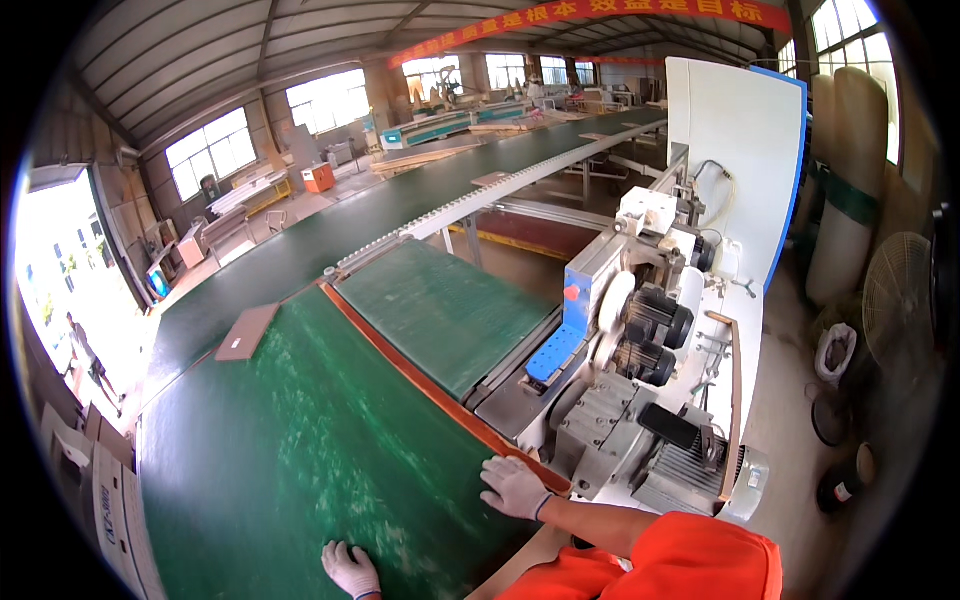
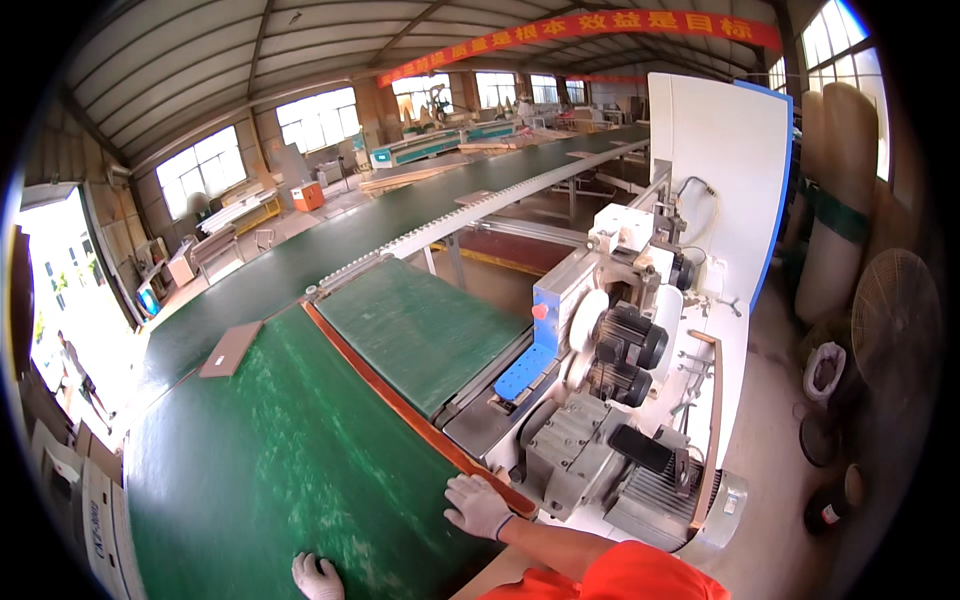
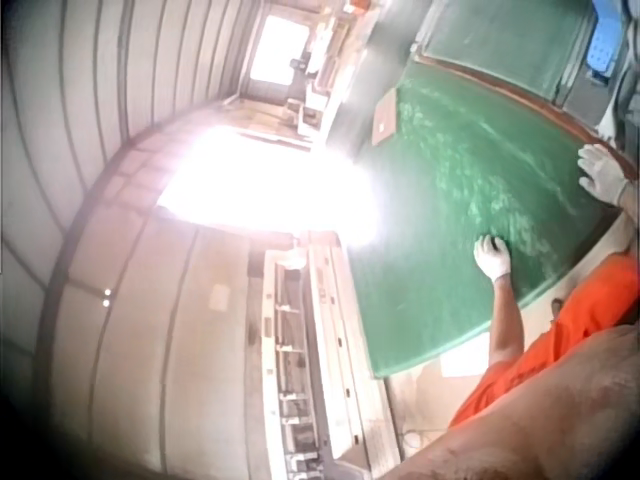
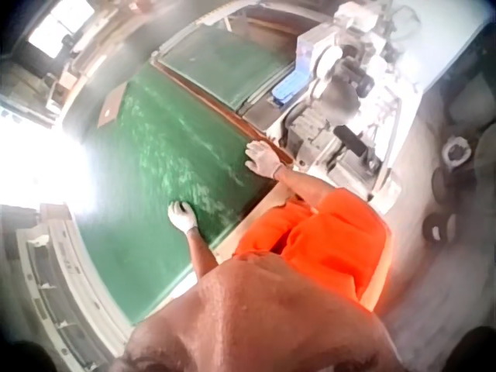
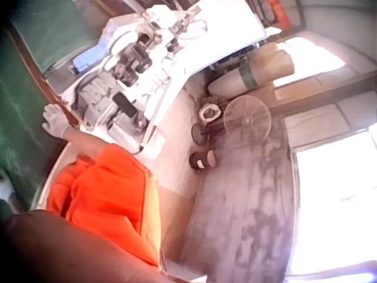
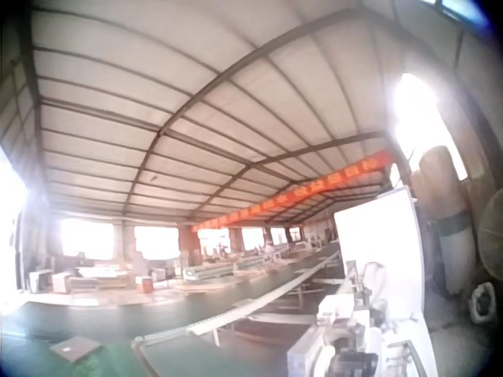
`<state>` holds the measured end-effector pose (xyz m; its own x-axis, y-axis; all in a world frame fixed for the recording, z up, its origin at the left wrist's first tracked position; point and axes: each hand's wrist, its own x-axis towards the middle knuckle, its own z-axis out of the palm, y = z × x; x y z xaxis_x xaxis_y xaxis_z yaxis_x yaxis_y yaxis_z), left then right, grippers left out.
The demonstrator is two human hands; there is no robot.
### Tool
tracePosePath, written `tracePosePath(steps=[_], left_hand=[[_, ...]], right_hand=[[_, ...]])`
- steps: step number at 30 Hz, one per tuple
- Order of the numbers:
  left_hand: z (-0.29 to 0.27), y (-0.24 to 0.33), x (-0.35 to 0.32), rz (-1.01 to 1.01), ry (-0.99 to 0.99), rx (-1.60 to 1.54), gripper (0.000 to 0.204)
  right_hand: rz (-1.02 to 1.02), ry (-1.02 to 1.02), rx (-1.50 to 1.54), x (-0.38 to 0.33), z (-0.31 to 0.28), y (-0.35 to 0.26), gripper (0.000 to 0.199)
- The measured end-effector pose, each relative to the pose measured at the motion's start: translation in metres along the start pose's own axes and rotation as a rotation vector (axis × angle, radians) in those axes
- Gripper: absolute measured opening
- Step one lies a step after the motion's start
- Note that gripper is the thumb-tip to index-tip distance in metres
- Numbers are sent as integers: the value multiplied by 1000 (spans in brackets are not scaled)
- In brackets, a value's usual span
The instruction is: The person feeds rectangular wood panels into a conveyor belt system in a factory setting. They repeatedly pick up panels from a stack, place them onto the moving belt, and then retrieve them after processing to stack them on the floor. The person also briefly uses a screwdriver on a machine control panel.
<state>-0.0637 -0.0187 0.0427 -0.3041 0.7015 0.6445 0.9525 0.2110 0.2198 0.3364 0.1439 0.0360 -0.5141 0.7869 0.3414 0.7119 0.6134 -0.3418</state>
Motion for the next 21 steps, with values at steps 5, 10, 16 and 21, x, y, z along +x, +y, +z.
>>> tracePosePath(steps=[5, 10, 16, 21], left_hand=[[9, 30, 1, 147, -44, -37, 27], [31, 25, -1, 49, -130, -187, 31], [33, 29, -7, 12, -105, -171, 30], [33, 41, -14, 26, -91, -181, 29]], right_hand=[[276, 17, -126, 14, 12, -9, 79], [264, -75, -135, 9, 14, -15, 86], [153, -68, -108, 0, 7, -9, 84], [102, -80, -114, 7, 3, 5, 85]])
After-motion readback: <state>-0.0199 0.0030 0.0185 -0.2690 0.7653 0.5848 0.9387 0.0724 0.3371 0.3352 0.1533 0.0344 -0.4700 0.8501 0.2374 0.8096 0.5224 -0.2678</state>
